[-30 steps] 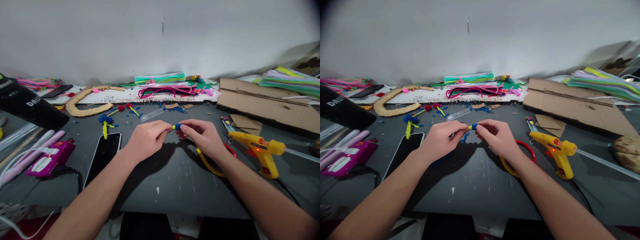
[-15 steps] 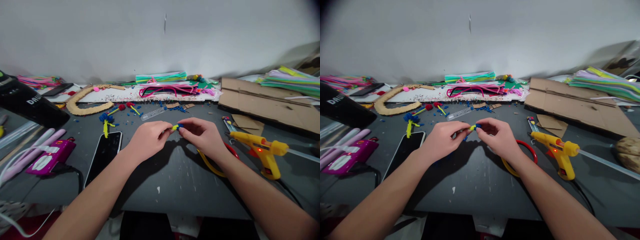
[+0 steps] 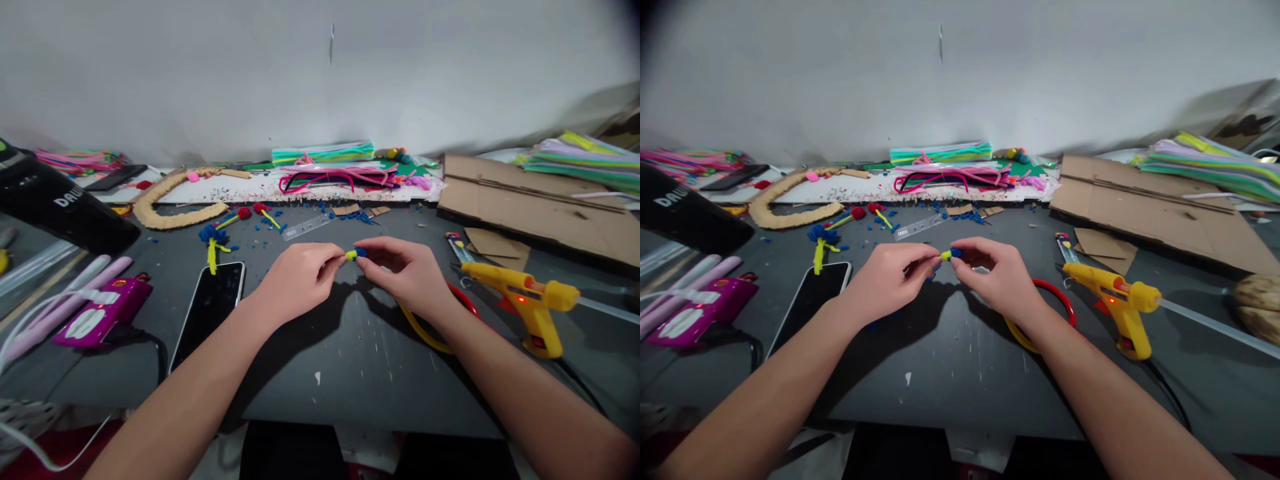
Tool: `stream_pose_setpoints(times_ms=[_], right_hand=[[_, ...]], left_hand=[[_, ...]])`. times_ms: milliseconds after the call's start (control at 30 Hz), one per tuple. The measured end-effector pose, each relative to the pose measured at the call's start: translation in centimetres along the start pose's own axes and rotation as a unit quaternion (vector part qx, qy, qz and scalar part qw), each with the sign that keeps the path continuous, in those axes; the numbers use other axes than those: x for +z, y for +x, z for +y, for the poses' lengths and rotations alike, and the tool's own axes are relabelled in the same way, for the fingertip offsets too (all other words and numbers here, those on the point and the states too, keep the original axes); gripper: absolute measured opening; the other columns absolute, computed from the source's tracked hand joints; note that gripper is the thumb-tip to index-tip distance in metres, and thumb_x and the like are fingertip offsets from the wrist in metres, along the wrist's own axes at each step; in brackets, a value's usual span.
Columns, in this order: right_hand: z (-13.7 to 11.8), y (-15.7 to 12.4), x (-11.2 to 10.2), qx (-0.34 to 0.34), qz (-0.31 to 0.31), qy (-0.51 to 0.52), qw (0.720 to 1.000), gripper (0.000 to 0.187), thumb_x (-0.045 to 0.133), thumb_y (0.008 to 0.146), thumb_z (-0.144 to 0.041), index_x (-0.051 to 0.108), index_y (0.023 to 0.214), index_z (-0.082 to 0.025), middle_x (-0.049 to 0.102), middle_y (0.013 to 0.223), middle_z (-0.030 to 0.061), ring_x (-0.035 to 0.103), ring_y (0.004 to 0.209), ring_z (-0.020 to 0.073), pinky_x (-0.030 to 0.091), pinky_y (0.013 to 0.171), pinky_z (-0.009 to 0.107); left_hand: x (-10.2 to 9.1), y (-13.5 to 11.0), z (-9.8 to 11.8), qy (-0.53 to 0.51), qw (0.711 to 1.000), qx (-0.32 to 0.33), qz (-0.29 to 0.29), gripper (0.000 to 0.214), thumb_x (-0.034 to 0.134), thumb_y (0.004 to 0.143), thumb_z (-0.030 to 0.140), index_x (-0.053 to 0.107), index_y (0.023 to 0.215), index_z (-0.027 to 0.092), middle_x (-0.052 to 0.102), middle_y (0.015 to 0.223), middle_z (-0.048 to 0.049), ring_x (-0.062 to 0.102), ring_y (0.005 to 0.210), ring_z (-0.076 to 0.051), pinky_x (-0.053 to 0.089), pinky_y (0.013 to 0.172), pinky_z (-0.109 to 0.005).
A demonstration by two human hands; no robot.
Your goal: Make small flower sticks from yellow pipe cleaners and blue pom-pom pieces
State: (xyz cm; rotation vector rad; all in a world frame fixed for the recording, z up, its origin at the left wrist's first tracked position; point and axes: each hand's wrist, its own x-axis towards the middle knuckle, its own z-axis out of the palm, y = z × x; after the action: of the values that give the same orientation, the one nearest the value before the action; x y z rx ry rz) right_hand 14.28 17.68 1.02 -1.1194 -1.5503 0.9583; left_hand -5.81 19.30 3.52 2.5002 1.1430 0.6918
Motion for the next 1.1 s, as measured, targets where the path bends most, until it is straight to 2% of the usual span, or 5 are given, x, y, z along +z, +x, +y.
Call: stream_pose_setpoints(times_ms=[500, 667, 933, 1033, 1100], right_hand=[[-0.3, 0.1, -0.5, -0.053, 0.0, -0.05, 0.997, 0.034, 0.069, 0.081, -0.023, 0.067, 0.115, -0.02, 0.07, 0.106, 0.0069, 0.066, 0.09, 0.018, 0.057, 0.082, 0.032], [-0.5, 0.4, -0.9, -0.041, 0.064, -0.106, 0.991, 0.01, 0.061, 0.088, -0.029, 0.065, 0.09, -0.02, 0.066, 0.084, 0.0036, 0.061, 0.077, 0.0163, 0.051, 0.069, 0.028], [-0.6, 0.2, -1.1, -0.003, 0.055, -0.139, 0.989, 0.045, 0.05, 0.096, -0.043, 0.049, 0.057, -0.019, 0.047, 0.052, -0.0015, 0.047, 0.052, 0.0112, 0.039, 0.052, 0.027], [-0.5, 0.2, -0.9, -0.017, 0.052, -0.081, 0.995, 0.019, 0.064, 0.088, -0.038, 0.067, 0.09, -0.019, 0.068, 0.084, 0.0037, 0.064, 0.077, 0.0163, 0.051, 0.066, 0.027], [-0.3, 0.2, -0.6, -0.019, 0.031, -0.036, 0.999, 0.034, 0.07, 0.084, -0.034, 0.065, 0.114, -0.02, 0.071, 0.104, 0.0069, 0.067, 0.092, 0.0196, 0.056, 0.077, 0.031]], left_hand=[[-0.2, 0.2, 0.1, -0.045, 0.998, -0.033, 0.017, 0.023, 0.049, 0.095, 0.027, 0.068, 0.086, 0.017, 0.069, 0.074, -0.0015, 0.057, 0.063, -0.011, 0.039, 0.061, -0.026], [-0.2, 0.2, -0.1, -0.056, 0.994, -0.072, 0.052, 0.028, 0.049, 0.095, 0.032, 0.067, 0.078, 0.017, 0.066, 0.065, -0.0003, 0.052, 0.054, -0.011, 0.036, 0.055, -0.026], [-0.2, 0.2, 0.3, -0.076, 0.99, -0.098, 0.064, 0.029, 0.05, 0.095, 0.035, 0.068, 0.08, 0.018, 0.066, 0.065, 0.0009, 0.052, 0.054, -0.01, 0.038, 0.056, -0.026], [-0.2, 0.2, 0.6, -0.085, 0.991, -0.087, 0.065, 0.027, 0.051, 0.094, 0.035, 0.069, 0.084, 0.017, 0.065, 0.065, 0.0003, 0.053, 0.055, -0.011, 0.038, 0.056, -0.026], [-0.1, 0.2, 0.6, -0.089, 0.991, -0.08, 0.061, 0.026, 0.052, 0.094, 0.034, 0.07, 0.087, 0.017, 0.066, 0.065, -0.0001, 0.053, 0.055, -0.011, 0.038, 0.055, -0.026]])
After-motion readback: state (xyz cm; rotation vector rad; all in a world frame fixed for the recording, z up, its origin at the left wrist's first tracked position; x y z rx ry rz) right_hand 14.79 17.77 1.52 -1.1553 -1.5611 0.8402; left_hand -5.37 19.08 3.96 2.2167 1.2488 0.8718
